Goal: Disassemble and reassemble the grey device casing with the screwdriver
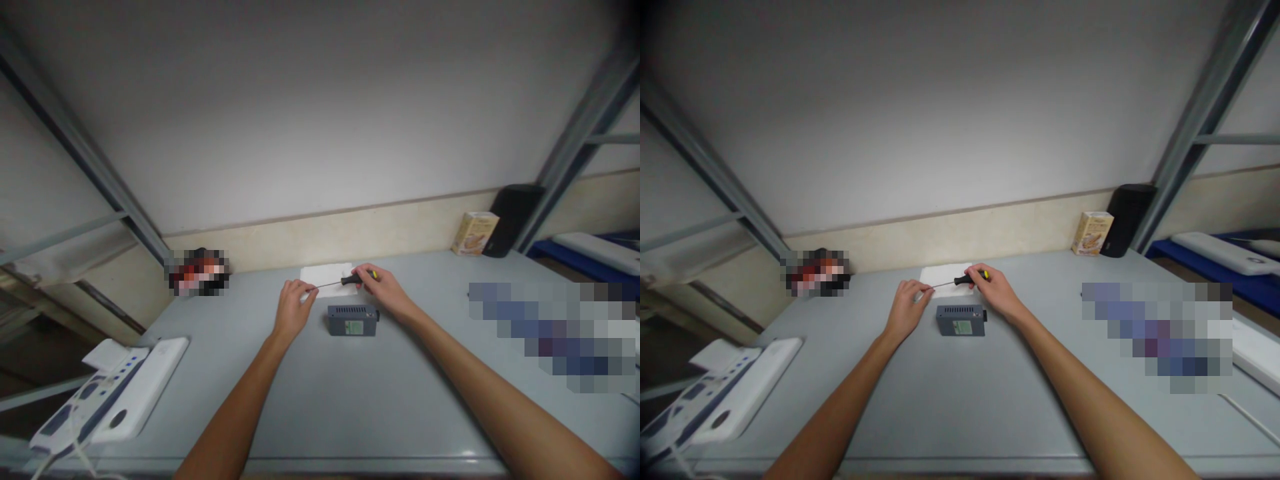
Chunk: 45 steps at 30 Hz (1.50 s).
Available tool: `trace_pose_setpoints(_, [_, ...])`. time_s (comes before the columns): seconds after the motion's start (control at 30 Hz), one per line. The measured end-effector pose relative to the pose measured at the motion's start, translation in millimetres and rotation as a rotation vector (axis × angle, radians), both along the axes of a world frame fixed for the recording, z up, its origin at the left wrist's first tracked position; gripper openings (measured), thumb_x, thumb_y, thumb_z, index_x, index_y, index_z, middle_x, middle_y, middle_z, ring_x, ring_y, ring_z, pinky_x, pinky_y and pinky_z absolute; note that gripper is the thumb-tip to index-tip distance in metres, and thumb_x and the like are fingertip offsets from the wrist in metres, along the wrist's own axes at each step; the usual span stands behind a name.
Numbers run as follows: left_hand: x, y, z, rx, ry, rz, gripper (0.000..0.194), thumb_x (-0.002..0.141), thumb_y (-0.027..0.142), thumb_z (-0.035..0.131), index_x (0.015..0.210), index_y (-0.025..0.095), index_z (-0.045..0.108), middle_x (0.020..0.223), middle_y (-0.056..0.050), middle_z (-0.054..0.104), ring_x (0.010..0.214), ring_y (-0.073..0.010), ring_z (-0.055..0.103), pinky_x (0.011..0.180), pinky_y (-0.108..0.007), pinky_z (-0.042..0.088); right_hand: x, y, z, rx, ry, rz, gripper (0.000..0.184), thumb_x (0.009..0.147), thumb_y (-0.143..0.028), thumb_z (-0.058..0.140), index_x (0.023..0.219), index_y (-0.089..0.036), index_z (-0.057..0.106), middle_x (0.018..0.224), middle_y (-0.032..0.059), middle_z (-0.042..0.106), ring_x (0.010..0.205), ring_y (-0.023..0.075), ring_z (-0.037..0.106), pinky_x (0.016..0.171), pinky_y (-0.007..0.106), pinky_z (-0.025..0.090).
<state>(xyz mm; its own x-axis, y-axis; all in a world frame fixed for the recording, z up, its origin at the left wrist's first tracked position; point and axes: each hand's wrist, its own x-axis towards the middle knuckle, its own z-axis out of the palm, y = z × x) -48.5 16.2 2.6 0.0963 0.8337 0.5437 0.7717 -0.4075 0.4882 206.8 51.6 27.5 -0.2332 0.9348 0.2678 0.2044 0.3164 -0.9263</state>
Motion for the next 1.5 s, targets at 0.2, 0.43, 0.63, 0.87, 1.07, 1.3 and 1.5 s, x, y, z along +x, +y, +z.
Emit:
trace_pose_setpoints(0.2, [-4.7, 1.4, 2.6, 0.011, 0.009, -0.001, 0.017, 0.099, 0.032, 0.061, 0.098, 0.024, 0.076, 0.100, -0.004, 0.074, 0.099, -0.0237, 0.058, 0.093, -0.039, 0.046, 1.8, 0.8, 0.1, 0.001, 0.018, 0.002, 0.051, 0.093, -0.066, 0.051, 0.102, -0.019, 0.070, 0.074, 0.0015, 0.066, 0.065, 0.0164, 0.053, 0.064, 0.028, 0.040])
trace_pose_setpoints(0.43, [-3.6, -0.3, 1.6, 0.040, 0.063, -0.018, 0.016, 0.098, 0.028, 0.063, 0.100, 0.024, 0.078, 0.097, -0.004, 0.073, 0.096, -0.0229, 0.056, 0.090, -0.038, 0.046, 1.1, -5.0, 5.9, 0.020, 0.011, 0.017, 0.046, 0.094, -0.062, 0.054, 0.097, -0.019, 0.070, 0.074, 0.0011, 0.065, 0.065, 0.0154, 0.053, 0.064, 0.028, 0.040])
trace_pose_setpoints(0.63, [-1.3, -3.0, 4.6, 0.046, 0.102, -0.022, 0.015, 0.097, 0.027, 0.065, 0.101, 0.025, 0.079, 0.097, -0.004, 0.072, 0.097, -0.0229, 0.056, 0.090, -0.038, 0.046, 2.7, -5.8, 9.1, 0.051, 0.012, 0.011, 0.042, 0.094, -0.059, 0.055, 0.096, -0.019, 0.069, 0.073, 0.0007, 0.064, 0.066, 0.0160, 0.053, 0.065, 0.028, 0.040])
trace_pose_setpoints(0.87, [-1.5, -2.2, 3.8, 0.059, 0.098, -0.015, 0.014, 0.097, 0.028, 0.065, 0.099, 0.024, 0.078, 0.096, -0.005, 0.072, 0.095, -0.0226, 0.057, 0.089, -0.038, 0.046, 2.4, -7.7, 12.7, 0.060, 0.005, 0.003, 0.040, 0.096, -0.056, 0.054, 0.094, -0.019, 0.069, 0.073, 0.0005, 0.063, 0.069, 0.0160, 0.053, 0.067, 0.027, 0.039])
trace_pose_setpoints(1.07, [-1.7, -2.9, 3.9, 0.066, 0.118, -0.022, 0.014, 0.098, 0.028, 0.065, 0.101, 0.024, 0.078, 0.097, -0.004, 0.072, 0.096, -0.0223, 0.056, 0.090, -0.038, 0.046, 1.6, -7.9, 14.8, 0.073, -0.005, 0.017, 0.039, 0.096, -0.055, 0.055, 0.094, -0.019, 0.069, 0.072, 0.0004, 0.063, 0.069, 0.0166, 0.055, 0.068, 0.028, 0.041])
trace_pose_setpoints(1.3, [-1.0, -5.3, 7.2, 0.063, 0.137, -0.035, 0.015, 0.098, 0.027, 0.063, 0.102, 0.025, 0.078, 0.097, -0.004, 0.071, 0.096, -0.0225, 0.056, 0.090, -0.039, 0.045, 2.6, -6.0, 15.2, 0.087, -0.024, -0.002, 0.040, 0.096, -0.056, 0.053, 0.092, -0.019, 0.068, 0.069, 0.0003, 0.062, 0.068, 0.0176, 0.055, 0.068, 0.028, 0.042])
trace_pose_setpoints(1.5, [-0.6, -7.4, 9.6, 0.063, 0.146, -0.023, 0.015, 0.098, 0.027, 0.063, 0.102, 0.025, 0.078, 0.097, -0.004, 0.071, 0.097, -0.0226, 0.055, 0.090, -0.039, 0.045, 3.9, -4.9, 14.7, 0.093, -0.037, -0.032, 0.040, 0.095, -0.056, 0.053, 0.091, -0.020, 0.068, 0.069, 0.0005, 0.062, 0.069, 0.0178, 0.056, 0.069, 0.029, 0.042])
